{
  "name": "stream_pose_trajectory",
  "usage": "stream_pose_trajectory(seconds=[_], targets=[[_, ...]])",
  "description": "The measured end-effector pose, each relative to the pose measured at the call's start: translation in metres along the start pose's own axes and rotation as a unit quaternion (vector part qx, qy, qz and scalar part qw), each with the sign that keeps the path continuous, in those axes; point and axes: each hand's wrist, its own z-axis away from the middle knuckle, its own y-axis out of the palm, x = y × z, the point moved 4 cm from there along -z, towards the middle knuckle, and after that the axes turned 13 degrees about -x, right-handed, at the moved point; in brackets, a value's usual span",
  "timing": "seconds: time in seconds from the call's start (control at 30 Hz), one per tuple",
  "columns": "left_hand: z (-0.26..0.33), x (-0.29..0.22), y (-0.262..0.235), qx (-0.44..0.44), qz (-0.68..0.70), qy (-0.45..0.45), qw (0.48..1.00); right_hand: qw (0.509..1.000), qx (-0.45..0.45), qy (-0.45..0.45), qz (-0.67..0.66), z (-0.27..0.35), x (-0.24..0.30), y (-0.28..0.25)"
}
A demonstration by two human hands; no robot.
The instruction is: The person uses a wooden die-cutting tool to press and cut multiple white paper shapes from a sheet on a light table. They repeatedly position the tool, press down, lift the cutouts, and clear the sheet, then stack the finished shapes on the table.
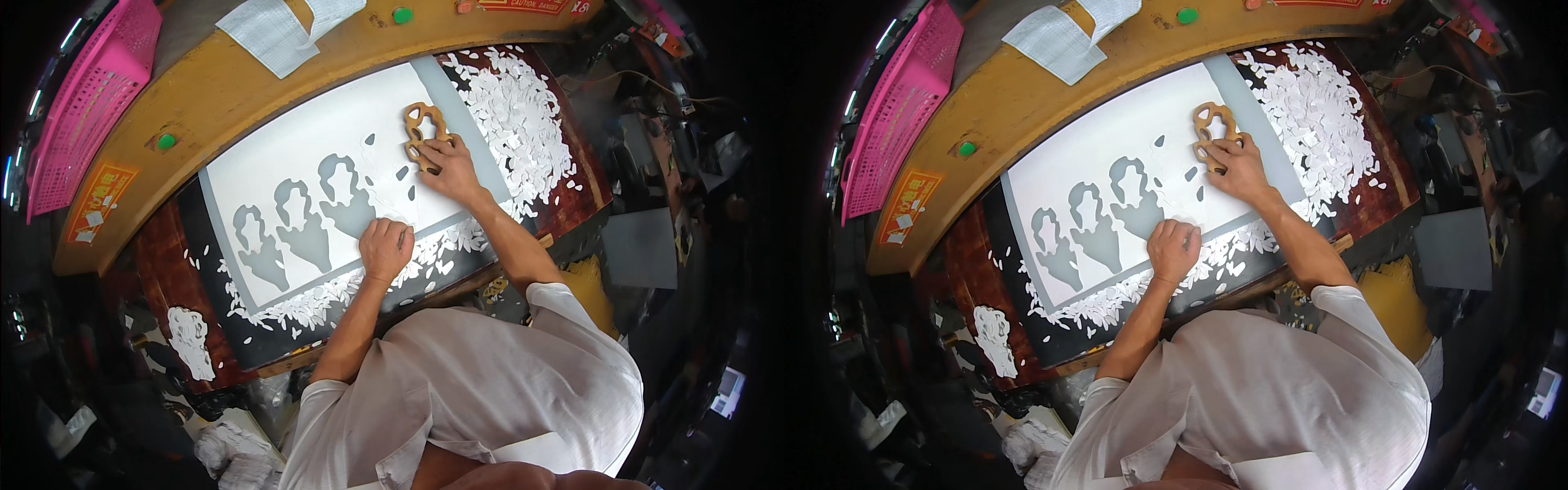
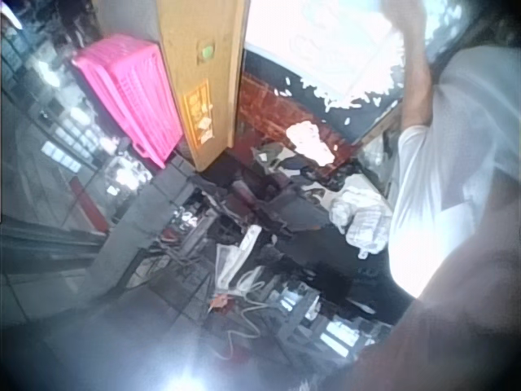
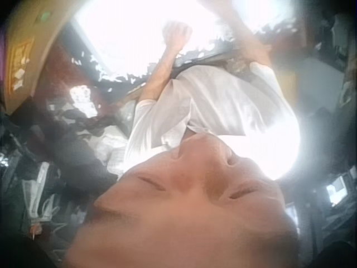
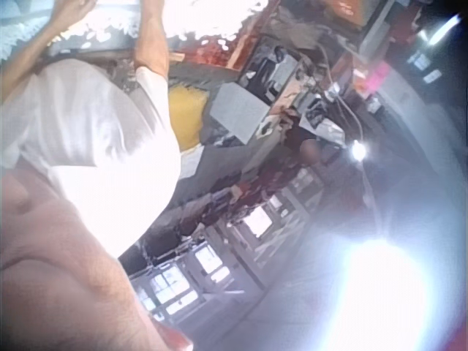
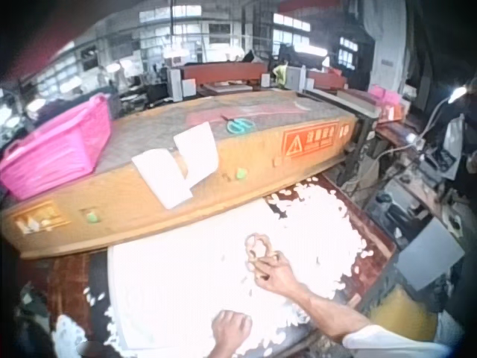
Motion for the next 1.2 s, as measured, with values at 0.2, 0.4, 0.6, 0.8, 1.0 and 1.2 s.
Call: stream_pose_trajectory(seconds=[0.2,0.4,0.6,0.8,1.0,1.2], targets=[[-0.004,0.004,0.002,-0.002,-0.033,0.031,0.999,0.999,-0.028,-0.032,0.011,0.002,0.0,0.013],[-0.011,-0.002,0.005,0.004,-0.038,0.041,0.998,0.999,-0.029,-0.03,0.013,0.001,-0.004,0.009],[-0.011,-0.011,0.009,0.007,-0.047,0.089,0.995,0.998,-0.059,-0.024,0.009,0.007,-0.006,-0.015],[-0.013,-0.006,0.011,-0.002,-0.065,0.119,0.991,0.956,-0.188,0.198,-0.105,0.059,-0.026,-0.084],[0.02,-0.077,-0.016,0.028,-0.088,0.128,0.987,0.887,-0.185,0.313,-0.285,0.162,-0.022,-0.149],[-0.016,-0.102,0.016,0.063,-0.016,0.003,0.998,0.944,-0.25,0.089,-0.198,-0.016,-0.003,-0.167]])
